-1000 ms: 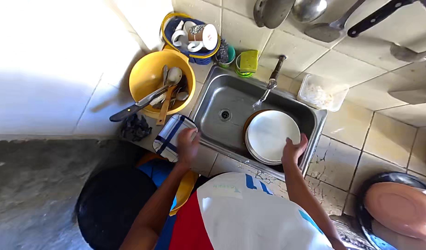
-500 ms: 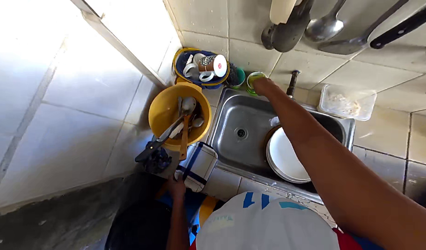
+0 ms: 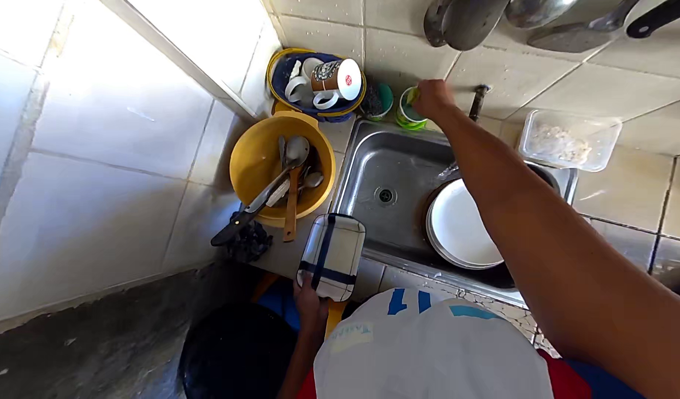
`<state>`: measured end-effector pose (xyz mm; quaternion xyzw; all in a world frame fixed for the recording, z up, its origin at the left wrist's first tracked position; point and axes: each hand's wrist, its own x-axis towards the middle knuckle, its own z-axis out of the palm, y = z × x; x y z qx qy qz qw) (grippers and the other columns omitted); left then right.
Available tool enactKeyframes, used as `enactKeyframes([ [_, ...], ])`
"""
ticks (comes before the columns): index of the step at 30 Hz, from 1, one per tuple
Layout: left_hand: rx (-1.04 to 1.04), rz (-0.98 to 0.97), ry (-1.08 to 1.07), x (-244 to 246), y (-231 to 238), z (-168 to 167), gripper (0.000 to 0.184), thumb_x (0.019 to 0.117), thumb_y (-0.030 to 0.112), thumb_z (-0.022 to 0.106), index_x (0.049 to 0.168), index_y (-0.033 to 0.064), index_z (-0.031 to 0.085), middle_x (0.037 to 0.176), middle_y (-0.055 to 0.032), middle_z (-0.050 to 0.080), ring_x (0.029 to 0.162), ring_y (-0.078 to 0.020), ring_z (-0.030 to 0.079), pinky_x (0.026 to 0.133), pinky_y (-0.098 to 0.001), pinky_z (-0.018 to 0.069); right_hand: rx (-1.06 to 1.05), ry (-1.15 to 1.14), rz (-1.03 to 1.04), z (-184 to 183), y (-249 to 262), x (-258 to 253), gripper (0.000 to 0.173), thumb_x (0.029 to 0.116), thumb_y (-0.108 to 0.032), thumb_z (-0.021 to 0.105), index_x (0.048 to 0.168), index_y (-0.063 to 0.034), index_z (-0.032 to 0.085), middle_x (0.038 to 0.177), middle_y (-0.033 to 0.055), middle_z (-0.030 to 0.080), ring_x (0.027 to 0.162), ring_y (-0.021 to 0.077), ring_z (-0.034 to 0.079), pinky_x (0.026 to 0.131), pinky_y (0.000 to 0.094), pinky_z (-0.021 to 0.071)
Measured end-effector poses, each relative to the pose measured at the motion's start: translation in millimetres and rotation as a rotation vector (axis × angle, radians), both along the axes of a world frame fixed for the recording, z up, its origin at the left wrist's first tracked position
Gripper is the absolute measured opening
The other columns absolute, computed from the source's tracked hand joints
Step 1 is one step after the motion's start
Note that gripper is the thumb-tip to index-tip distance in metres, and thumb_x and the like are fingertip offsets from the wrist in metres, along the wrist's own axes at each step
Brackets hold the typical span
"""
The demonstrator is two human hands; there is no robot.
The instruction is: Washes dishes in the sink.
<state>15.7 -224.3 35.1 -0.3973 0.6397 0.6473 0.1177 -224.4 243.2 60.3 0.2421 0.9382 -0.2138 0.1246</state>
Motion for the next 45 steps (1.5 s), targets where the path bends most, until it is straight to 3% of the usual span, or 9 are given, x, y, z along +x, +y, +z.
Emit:
enactKeyframes([
  [6, 0.422, -0.205, -0.043, -20, 64, 22, 0.046, 0.112, 0.031, 0.037, 0.15, 0.0063, 0.038, 0.126, -0.0168, 0.064, 0.109, -0.0238, 0.067, 0.09, -0.0442, 0.0582, -0.196, 0.396, -0.112, 48, 2, 46, 0.037, 0.097, -0.017, 0.057, 0.13, -0.0021, 0.065, 0.125, 0.0245, 0.067, 0.121, 0.0394, 0.063, 0.105, 0.0602, 0.0466],
  [10, 0.481, -0.365, 0.019, -21, 120, 10, 0.048, 0.1123, 0.034, 0.036, 0.155, 0.0133, 0.034, 0.145, -0.0147, 0.053, 0.126, -0.0258, 0.057, 0.103, -0.0464, 0.0512, -0.178, 0.44, 0.15, 77, -48, 139, 0.036, 0.0933, -0.011, 0.062, 0.125, 0.0061, 0.064, 0.127, 0.0289, 0.062, 0.12, 0.0423, 0.061, 0.103, 0.0574, 0.0481],
  [13, 0.451, -0.57, 0.012, -18, 155, 20, 0.055, 0.11, 0.048, 0.037, 0.159, 0.0241, 0.03, 0.155, -0.0111, 0.045, 0.138, -0.0274, 0.049, 0.11, -0.0528, 0.0452, -0.004, 0.487, 0.42, 23, -89, 229, 0.022, 0.0922, -0.008, 0.061, 0.107, 0.0047, 0.07, 0.134, 0.0289, 0.061, 0.128, 0.0482, 0.056, 0.104, 0.0627, 0.0477],
  [20, 0.424, -0.702, -0.165, 11, 225, 4, 0.053, 0.1113, 0.048, 0.031, 0.158, 0.0221, 0.032, 0.143, -0.0126, 0.055, 0.124, -0.025, 0.057, 0.101, -0.0468, 0.0493, -0.414, 0.297, 0.157, -43, -150, 336, 0.039, 0.0966, 0.007, 0.051, 0.134, 0.0054, 0.063, 0.153, 0.0261, 0.049, 0.145, 0.0405, 0.045, 0.12, 0.0548, 0.0373],
  [26, 0.373, -0.739, -0.046, 21, 258, -13, 0.05, 0.1108, 0.044, 0.038, 0.154, 0.0186, 0.041, 0.15, -0.0169, 0.05, 0.134, -0.0299, 0.053, 0.106, -0.0545, 0.0481, -0.111, 0.203, 0.136, -74, -72, 327, 0.055, 0.0992, 0.0, 0.048, 0.154, 0.0044, 0.04, 0.167, 0.0257, 0.024, 0.154, 0.0416, 0.027, 0.123, 0.054, 0.0315],
  [29, 0.374, -0.663, -0.072, 27, 262, 4, 0.049, 0.1115, 0.043, 0.037, 0.155, 0.0197, 0.039, 0.15, -0.0174, 0.049, 0.134, -0.0311, 0.053, 0.105, -0.0544, 0.0484, 0.014, 0.22, 0.049, -75, -35, 332, 0.044, 0.0962, 0.003, 0.052, 0.14, 0.0026, 0.059, 0.167, 0.0267, 0.022, 0.155, 0.0524, 0.014, 0.125, 0.0665, 0.0179],
  [32, 0.356, -0.577, -0.088, 34, 265, 10, 0.05, 0.1114, 0.043, 0.036, 0.156, 0.0205, 0.037, 0.154, -0.016, 0.045, 0.138, -0.0307, 0.049, 0.109, -0.0548, 0.0449, -0.017, 0.163, -0.121, -58, -59, 337, 0.034, 0.0979, 0.001, 0.051, 0.128, 0.0108, 0.063, 0.163, 0.0307, 0.029, 0.155, 0.048, 0.021, 0.123, 0.0612, 0.0277],
  [37, 0.372, -0.664, -0.025, 42, 269, -12, 0.051, 0.1111, 0.044, 0.037, 0.155, 0.0196, 0.038, 0.15, -0.0148, 0.05, 0.134, -0.028, 0.052, 0.107, -0.0525, 0.0471, -0.224, 0.199, -0.202, -57, -99, 315, 0.05, 0.1035, -0.008, 0.041, 0.149, 0.0143, 0.04, 0.164, 0.0359, 0.021, 0.156, 0.0468, 0.018, 0.127, 0.054, 0.0226],
  [45, 0.404, -0.565, -0.012, 29, 266, -8, 0.055, 0.1086, 0.044, 0.046, 0.156, 0.0177, 0.035, 0.134, -0.0194, 0.059, 0.115, -0.0288, 0.062, 0.093, -0.0472, 0.0543, -0.433, 0.4, 0.091, -19, -129, 357, 0.038, 0.1021, -0.004, 0.047, 0.135, 0.0077, 0.061, 0.132, 0.0286, 0.064, 0.127, 0.0428, 0.06, 0.112, 0.0535, 0.044],
])
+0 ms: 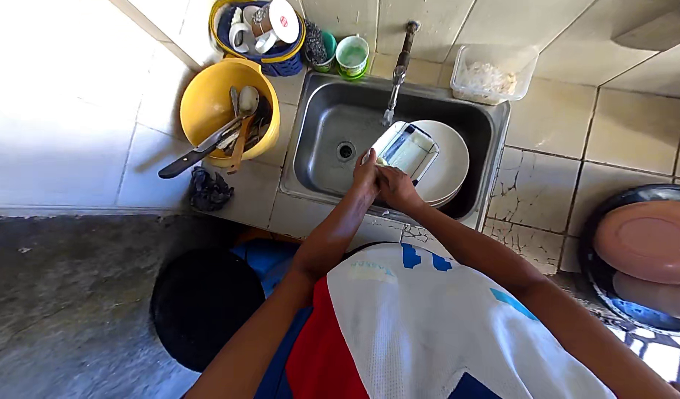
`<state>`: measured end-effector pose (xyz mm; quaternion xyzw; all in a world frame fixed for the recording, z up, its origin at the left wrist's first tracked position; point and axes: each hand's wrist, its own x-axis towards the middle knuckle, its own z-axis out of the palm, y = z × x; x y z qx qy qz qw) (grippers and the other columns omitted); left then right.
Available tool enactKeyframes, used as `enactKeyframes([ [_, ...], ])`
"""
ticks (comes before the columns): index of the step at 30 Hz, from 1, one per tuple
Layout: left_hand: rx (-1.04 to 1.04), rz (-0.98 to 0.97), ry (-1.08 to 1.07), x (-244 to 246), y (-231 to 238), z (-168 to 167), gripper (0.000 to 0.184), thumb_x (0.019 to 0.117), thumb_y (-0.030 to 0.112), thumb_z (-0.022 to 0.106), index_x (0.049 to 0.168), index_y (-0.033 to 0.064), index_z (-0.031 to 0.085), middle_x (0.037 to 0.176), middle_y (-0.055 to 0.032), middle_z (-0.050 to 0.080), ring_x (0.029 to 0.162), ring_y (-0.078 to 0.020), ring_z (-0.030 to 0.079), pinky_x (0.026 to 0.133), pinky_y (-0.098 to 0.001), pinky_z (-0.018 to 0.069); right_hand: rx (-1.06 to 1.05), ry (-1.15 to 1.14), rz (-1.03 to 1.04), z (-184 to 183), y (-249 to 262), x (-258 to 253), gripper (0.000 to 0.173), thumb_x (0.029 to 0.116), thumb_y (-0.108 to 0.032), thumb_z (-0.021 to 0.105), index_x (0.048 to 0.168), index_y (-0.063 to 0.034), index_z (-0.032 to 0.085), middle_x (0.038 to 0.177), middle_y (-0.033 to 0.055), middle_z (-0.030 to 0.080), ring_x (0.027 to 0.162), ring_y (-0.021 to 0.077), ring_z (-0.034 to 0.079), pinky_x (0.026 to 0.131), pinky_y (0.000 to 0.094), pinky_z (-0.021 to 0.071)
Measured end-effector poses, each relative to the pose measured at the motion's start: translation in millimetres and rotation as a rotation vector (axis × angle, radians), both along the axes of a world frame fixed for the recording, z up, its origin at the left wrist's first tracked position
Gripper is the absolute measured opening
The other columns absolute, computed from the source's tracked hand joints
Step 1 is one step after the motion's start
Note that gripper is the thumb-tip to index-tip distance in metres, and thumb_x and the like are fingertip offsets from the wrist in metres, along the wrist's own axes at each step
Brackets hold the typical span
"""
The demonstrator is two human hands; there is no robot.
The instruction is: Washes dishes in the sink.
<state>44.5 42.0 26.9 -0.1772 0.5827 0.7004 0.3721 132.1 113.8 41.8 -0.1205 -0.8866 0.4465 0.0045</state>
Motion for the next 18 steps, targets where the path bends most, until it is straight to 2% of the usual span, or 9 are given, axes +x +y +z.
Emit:
enactKeyframes([
  [3, 0.046, 0.098, 0.017, 2, 0, -3, 0.049, 0.1106, 0.034, 0.045, 0.155, 0.0166, 0.037, 0.148, -0.0182, 0.051, 0.131, -0.0302, 0.055, 0.105, -0.0511, 0.0506, 0.186, 0.078, 0.091, -16, 21, 37, 0.034, 0.0948, -0.002, 0.053, 0.124, 0.0058, 0.069, 0.123, 0.0261, 0.069, 0.122, 0.0438, 0.063, 0.107, 0.0567, 0.0478],
  [6, 0.029, 0.094, 0.053, 7, -2, -8, 0.048, 0.11, 0.033, 0.047, 0.154, 0.0142, 0.04, 0.149, -0.018, 0.05, 0.134, -0.0291, 0.053, 0.107, -0.0505, 0.0487, 0.354, 0.074, 0.117, -37, 62, 51, 0.028, 0.0938, -0.008, 0.055, 0.112, -0.0035, 0.075, 0.122, 0.0194, 0.071, 0.126, 0.0428, 0.06, 0.105, 0.0649, 0.0412],
  [8, 0.01, 0.063, 0.059, 12, -4, -6, 0.048, 0.1098, 0.033, 0.048, 0.153, 0.0136, 0.042, 0.148, -0.0182, 0.051, 0.133, -0.0288, 0.054, 0.107, -0.0497, 0.0491, 0.374, -0.038, 0.069, -42, 94, 38, 0.028, 0.0958, -0.008, 0.054, 0.116, -0.0012, 0.073, 0.129, 0.0228, 0.067, 0.13, 0.0452, 0.056, 0.109, 0.067, 0.037],
  [10, -0.003, 0.022, 0.039, 18, -4, -7, 0.049, 0.1098, 0.035, 0.047, 0.154, 0.0146, 0.042, 0.149, -0.018, 0.051, 0.133, -0.0293, 0.054, 0.107, -0.0506, 0.0493, 0.377, -0.067, 0.044, -52, 118, 20, 0.033, 0.0981, -0.004, 0.052, 0.127, -0.0006, 0.068, 0.138, 0.0248, 0.061, 0.135, 0.0472, 0.051, 0.111, 0.0669, 0.0377],
  [13, -0.02, -0.018, 0.006, 23, 4, -6, 0.05, 0.1093, 0.039, 0.047, 0.155, 0.018, 0.042, 0.152, -0.0165, 0.048, 0.137, -0.0296, 0.051, 0.108, -0.0532, 0.0472, 0.292, 0.044, 0.037, -58, 101, 3, 0.036, 0.0984, 0.001, 0.051, 0.131, 0.0012, 0.067, 0.145, 0.0256, 0.056, 0.138, 0.0453, 0.05, 0.115, 0.0593, 0.0403],
  [15, -0.007, -0.001, 0.028, 19, 9, -8, 0.049, 0.1097, 0.037, 0.047, 0.154, 0.0158, 0.042, 0.151, -0.0166, 0.05, 0.136, -0.0287, 0.052, 0.109, -0.0519, 0.0468, 0.212, 0.139, 0.084, -48, 71, 5, 0.033, 0.1, -0.001, 0.05, 0.126, 0.002, 0.07, 0.142, 0.0246, 0.06, 0.135, 0.042, 0.055, 0.116, 0.054, 0.0428],
  [17, -0.002, 0.043, 0.071, 9, 7, -8, 0.047, 0.1095, 0.034, 0.048, 0.151, 0.0129, 0.045, 0.143, -0.0172, 0.056, 0.128, -0.0281, 0.058, 0.105, -0.0497, 0.0513, 0.147, 0.232, 0.16, -44, 51, 25, 0.029, 0.0992, 0.0, 0.052, 0.119, 0.003, 0.073, 0.136, 0.0242, 0.064, 0.129, 0.0417, 0.06, 0.112, 0.0532, 0.0468],
  [18, 0.002, 0.049, 0.09, 3, 4, -7, 0.047, 0.1093, 0.033, 0.049, 0.151, 0.0127, 0.046, 0.144, -0.0172, 0.055, 0.13, -0.0283, 0.057, 0.105, -0.0501, 0.0506, 0.14, 0.259, 0.185, -46, 51, 36, 0.027, 0.0976, 0.002, 0.054, 0.115, 0.0031, 0.074, 0.132, 0.0244, 0.066, 0.125, 0.0424, 0.062, 0.109, 0.0537, 0.0487],
])
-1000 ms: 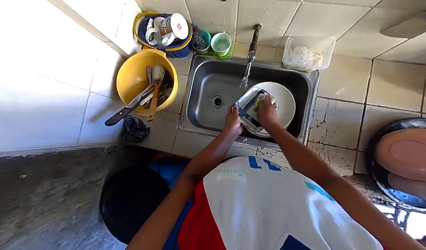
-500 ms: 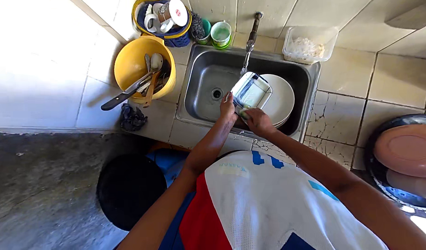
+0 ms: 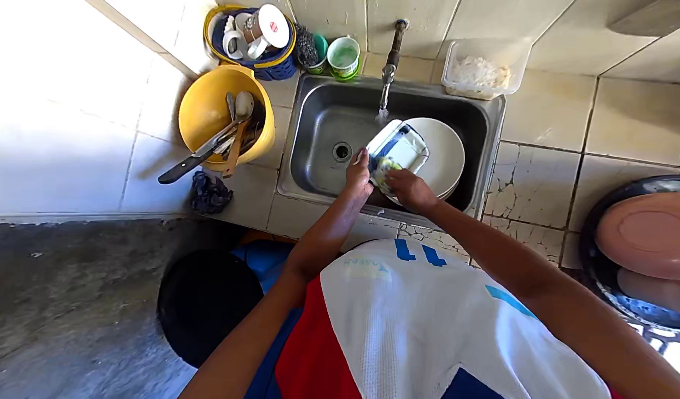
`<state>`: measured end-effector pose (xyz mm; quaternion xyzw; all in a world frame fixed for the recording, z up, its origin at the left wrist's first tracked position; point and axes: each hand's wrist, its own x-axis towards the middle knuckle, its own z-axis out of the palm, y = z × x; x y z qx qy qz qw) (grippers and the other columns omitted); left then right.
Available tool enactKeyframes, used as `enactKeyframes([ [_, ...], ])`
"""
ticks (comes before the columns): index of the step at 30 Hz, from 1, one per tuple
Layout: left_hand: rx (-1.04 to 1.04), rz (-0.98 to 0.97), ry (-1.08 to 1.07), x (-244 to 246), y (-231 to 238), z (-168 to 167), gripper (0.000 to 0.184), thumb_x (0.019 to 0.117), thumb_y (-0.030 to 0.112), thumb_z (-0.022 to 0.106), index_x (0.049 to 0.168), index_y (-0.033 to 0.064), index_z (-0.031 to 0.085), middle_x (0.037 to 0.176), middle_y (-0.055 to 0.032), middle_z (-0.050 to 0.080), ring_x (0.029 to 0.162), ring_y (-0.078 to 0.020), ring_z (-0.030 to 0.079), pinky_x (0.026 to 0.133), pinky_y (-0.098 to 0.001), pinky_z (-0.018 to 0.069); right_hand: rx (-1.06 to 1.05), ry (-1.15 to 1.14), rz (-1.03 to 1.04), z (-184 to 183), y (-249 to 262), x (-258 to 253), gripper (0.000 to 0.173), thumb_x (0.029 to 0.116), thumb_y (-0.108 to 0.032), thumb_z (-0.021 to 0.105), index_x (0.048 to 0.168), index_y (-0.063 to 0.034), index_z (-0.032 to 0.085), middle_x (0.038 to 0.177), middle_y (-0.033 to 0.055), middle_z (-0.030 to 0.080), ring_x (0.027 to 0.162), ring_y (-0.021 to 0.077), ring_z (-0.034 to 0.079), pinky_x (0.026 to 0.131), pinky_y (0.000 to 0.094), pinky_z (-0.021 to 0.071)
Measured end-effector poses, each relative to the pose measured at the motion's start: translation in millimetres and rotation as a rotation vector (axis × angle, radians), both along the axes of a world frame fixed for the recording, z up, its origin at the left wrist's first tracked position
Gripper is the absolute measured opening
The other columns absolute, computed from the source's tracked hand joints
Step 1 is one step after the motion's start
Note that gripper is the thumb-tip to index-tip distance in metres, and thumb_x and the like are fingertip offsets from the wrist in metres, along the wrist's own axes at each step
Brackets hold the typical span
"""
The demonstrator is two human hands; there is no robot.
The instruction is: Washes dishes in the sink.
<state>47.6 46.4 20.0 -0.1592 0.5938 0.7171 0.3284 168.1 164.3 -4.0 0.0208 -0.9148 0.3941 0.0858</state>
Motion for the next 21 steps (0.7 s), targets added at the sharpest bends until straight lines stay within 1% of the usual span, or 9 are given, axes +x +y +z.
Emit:
enactKeyframes([
  [2, -0.014, -0.016, 0.018, -3, -4, 3, 0.046, 0.109, 0.033, 0.05, 0.15, 0.0121, 0.047, 0.146, -0.0175, 0.054, 0.131, -0.028, 0.056, 0.106, -0.0501, 0.0493, 0.059, -0.035, -0.009, -9, 15, 11, 0.027, 0.0975, 0.005, 0.053, 0.115, 0.0024, 0.074, 0.132, 0.0244, 0.066, 0.125, 0.0425, 0.062, 0.109, 0.0541, 0.049],
  [5, -0.02, -0.054, -0.046, 9, -3, 3, 0.047, 0.1094, 0.035, 0.048, 0.152, 0.0137, 0.045, 0.146, -0.0177, 0.054, 0.131, -0.0287, 0.056, 0.106, -0.0507, 0.0503, 0.19, -0.233, -0.144, -14, 42, -10, 0.037, 0.0989, 0.006, 0.049, 0.133, 0.0058, 0.064, 0.146, 0.0267, 0.056, 0.139, 0.0459, 0.05, 0.117, 0.058, 0.0398],
  [7, -0.013, -0.065, -0.067, 15, 4, 3, 0.048, 0.1092, 0.037, 0.048, 0.152, 0.0151, 0.045, 0.147, -0.0179, 0.052, 0.133, -0.0302, 0.054, 0.106, -0.0528, 0.0492, 0.191, -0.238, -0.22, -16, 45, -31, 0.038, 0.1002, 0.002, 0.048, 0.136, 0.0038, 0.062, 0.149, 0.0246, 0.054, 0.14, 0.0442, 0.049, 0.115, 0.0589, 0.0408],
  [9, -0.005, -0.068, -0.083, 14, 6, 2, 0.05, 0.1088, 0.038, 0.049, 0.153, 0.0166, 0.044, 0.15, -0.0166, 0.05, 0.136, -0.0295, 0.052, 0.109, -0.0528, 0.0471, 0.105, -0.181, -0.203, -13, 25, -38, 0.036, 0.1014, -0.001, 0.049, 0.134, 0.0017, 0.065, 0.149, 0.0231, 0.055, 0.14, 0.041, 0.051, 0.116, 0.056, 0.0422],
  [12, 0.002, -0.047, -0.033, 7, 11, 4, 0.049, 0.109, 0.039, 0.048, 0.15, 0.0126, 0.046, 0.14, -0.0159, 0.058, 0.125, -0.0263, 0.06, 0.103, -0.0481, 0.0516, -0.12, -0.094, -0.123, 6, -9, -26, 0.036, 0.0985, 0.001, 0.049, 0.128, 0.0043, 0.068, 0.14, 0.0242, 0.062, 0.133, 0.0406, 0.057, 0.115, 0.0527, 0.0429],
  [14, -0.034, 0.0, 0.013, 4, 11, 7, 0.048, 0.1091, 0.037, 0.048, 0.15, 0.0108, 0.046, 0.141, -0.0178, 0.057, 0.126, -0.027, 0.059, 0.103, -0.0475, 0.0516, -0.181, -0.099, -0.131, 17, -24, -10, 0.036, 0.0984, 0.001, 0.049, 0.13, 0.0069, 0.066, 0.134, 0.0262, 0.065, 0.128, 0.0424, 0.061, 0.113, 0.0526, 0.0447],
  [16, -0.043, 0.052, 0.035, 3, 9, 8, 0.047, 0.1094, 0.034, 0.048, 0.151, 0.0112, 0.045, 0.148, -0.0182, 0.051, 0.133, -0.0278, 0.053, 0.108, -0.0487, 0.0479, -0.069, -0.037, -0.143, 13, -28, 11, 0.033, 0.0971, 0.001, 0.051, 0.125, 0.0059, 0.069, 0.128, 0.0257, 0.068, 0.122, 0.0437, 0.064, 0.109, 0.0541, 0.0475],
  [18, -0.025, 0.076, 0.048, 4, 10, 8, 0.046, 0.1095, 0.033, 0.049, 0.151, 0.0118, 0.046, 0.148, -0.0173, 0.051, 0.133, -0.0275, 0.054, 0.108, -0.0483, 0.0483, 0.07, 0.019, -0.159, 5, -17, 24, 0.03, 0.0948, 0.0, 0.055, 0.117, 0.004, 0.073, 0.124, 0.0253, 0.069, 0.12, 0.0451, 0.064, 0.104, 0.0568, 0.0495],
  [21, -0.002, 0.04, 0.042, 9, 6, 12, 0.046, 0.1093, 0.033, 0.049, 0.15, 0.0117, 0.046, 0.144, -0.0175, 0.055, 0.13, -0.0275, 0.057, 0.106, -0.0485, 0.0508, 0.139, -0.134, -0.278, 3, 8, 25, 0.029, 0.0965, 0.0, 0.053, 0.118, 0.0051, 0.072, 0.13, 0.0294, 0.063, 0.126, 0.05, 0.056, 0.106, 0.0605, 0.0468],
])
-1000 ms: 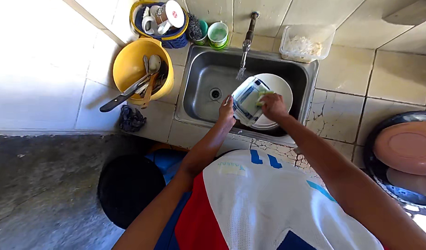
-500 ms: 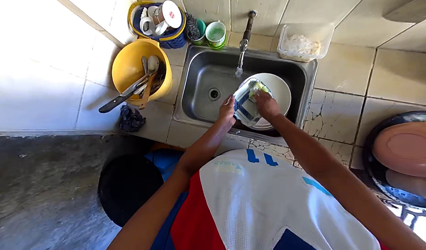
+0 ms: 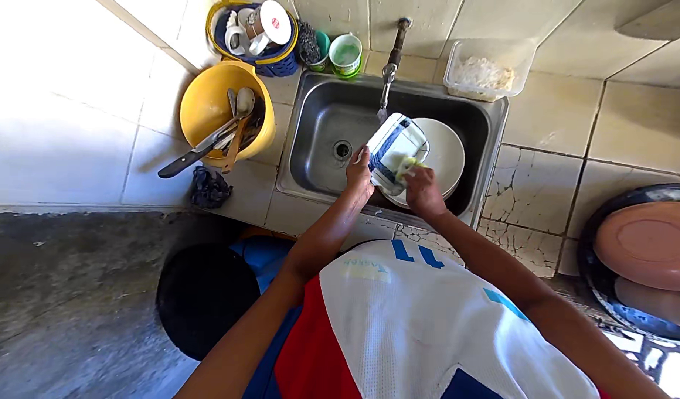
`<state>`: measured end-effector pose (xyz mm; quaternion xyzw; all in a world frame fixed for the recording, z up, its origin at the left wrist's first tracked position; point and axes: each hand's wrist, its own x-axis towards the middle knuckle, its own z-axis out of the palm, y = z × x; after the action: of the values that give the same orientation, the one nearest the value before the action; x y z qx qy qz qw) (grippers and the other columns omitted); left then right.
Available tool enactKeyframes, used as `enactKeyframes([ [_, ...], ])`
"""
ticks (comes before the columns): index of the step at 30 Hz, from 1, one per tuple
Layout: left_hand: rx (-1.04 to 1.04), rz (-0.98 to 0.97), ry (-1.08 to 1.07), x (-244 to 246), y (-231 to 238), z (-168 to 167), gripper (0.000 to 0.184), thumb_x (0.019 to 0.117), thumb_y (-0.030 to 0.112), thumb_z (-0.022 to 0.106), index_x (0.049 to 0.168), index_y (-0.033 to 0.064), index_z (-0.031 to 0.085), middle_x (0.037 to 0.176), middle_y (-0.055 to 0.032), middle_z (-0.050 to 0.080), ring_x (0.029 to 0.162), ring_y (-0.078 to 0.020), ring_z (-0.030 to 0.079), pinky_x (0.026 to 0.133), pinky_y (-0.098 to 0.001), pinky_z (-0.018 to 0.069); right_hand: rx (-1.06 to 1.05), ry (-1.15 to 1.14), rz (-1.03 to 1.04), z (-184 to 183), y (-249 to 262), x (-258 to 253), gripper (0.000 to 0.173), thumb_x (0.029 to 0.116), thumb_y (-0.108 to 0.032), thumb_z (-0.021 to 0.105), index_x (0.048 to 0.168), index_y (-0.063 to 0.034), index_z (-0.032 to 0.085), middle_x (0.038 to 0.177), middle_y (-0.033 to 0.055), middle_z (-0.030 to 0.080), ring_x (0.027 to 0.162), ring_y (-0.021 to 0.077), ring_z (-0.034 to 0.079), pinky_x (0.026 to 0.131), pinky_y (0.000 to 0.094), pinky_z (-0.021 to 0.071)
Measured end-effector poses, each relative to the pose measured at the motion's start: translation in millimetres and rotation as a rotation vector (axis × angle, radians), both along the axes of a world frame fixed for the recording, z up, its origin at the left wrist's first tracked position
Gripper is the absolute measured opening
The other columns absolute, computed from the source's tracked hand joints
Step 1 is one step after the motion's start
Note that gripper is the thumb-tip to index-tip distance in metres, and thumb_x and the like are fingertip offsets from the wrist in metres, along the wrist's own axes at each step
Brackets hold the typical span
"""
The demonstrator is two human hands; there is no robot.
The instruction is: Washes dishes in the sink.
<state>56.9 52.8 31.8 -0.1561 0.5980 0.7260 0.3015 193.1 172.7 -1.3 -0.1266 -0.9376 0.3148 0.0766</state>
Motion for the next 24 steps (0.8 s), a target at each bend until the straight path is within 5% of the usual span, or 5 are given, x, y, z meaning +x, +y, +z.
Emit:
enactKeyframes([
  [6, -0.051, -0.128, -0.072, 16, -3, -1, 0.049, 0.1077, 0.038, 0.051, 0.151, 0.0155, 0.047, 0.148, -0.0167, 0.052, 0.134, -0.0288, 0.054, 0.108, -0.052, 0.048, 0.04, -0.109, -0.227, -9, 60, -56, 0.038, 0.0973, 0.002, 0.049, 0.133, 0.0049, 0.06, 0.14, 0.0362, 0.051, 0.131, 0.0562, 0.048, 0.106, 0.0656, 0.0446],
  [11, 0.005, -0.174, -0.138, 20, 8, 0, 0.055, 0.1087, 0.043, 0.046, 0.157, 0.0174, 0.038, 0.155, -0.013, 0.045, 0.14, -0.0263, 0.046, 0.112, -0.0513, 0.0429, -0.078, 0.053, -0.147, 6, 17, -85, 0.038, 0.0916, -0.001, 0.059, 0.129, 0.0069, 0.061, 0.139, 0.033, 0.054, 0.134, 0.0508, 0.049, 0.113, 0.0574, 0.0423],
  [14, 0.046, -0.157, -0.114, 7, 13, -1, 0.055, 0.1081, 0.05, 0.042, 0.145, 0.0096, 0.046, 0.128, -0.0126, 0.063, 0.113, -0.0212, 0.063, 0.095, -0.0416, 0.0549, -0.311, 0.093, -0.078, 17, -18, -79, 0.048, 0.0851, -0.001, 0.066, 0.131, 0.0097, 0.056, 0.136, 0.0324, 0.055, 0.13, 0.0447, 0.054, 0.112, 0.0517, 0.0455],
  [18, -0.092, -0.239, -0.18, -1, 5, 14, 0.068, 0.1016, 0.064, 0.046, 0.134, 0.0049, 0.058, 0.112, -0.0149, 0.069, 0.1, -0.0225, 0.068, 0.087, -0.0418, 0.0579, -0.342, -0.121, 0.103, 38, -30, -58, 0.055, 0.0915, -0.011, 0.062, 0.142, 0.0098, 0.052, 0.139, 0.0312, 0.055, 0.134, 0.0428, 0.053, 0.114, 0.0513, 0.0415],
  [24, -0.06, -0.252, -0.16, 1, 24, 43, 0.074, 0.1029, 0.066, 0.038, 0.148, 0.0079, 0.047, 0.135, -0.0184, 0.06, 0.118, -0.0288, 0.062, 0.096, -0.0476, 0.0545, -0.095, -0.067, 0.058, 69, -17, -40, 0.035, 0.0925, 0.002, 0.063, 0.126, 0.0123, 0.062, 0.124, 0.0333, 0.064, 0.121, 0.049, 0.061, 0.105, 0.06, 0.049],
])
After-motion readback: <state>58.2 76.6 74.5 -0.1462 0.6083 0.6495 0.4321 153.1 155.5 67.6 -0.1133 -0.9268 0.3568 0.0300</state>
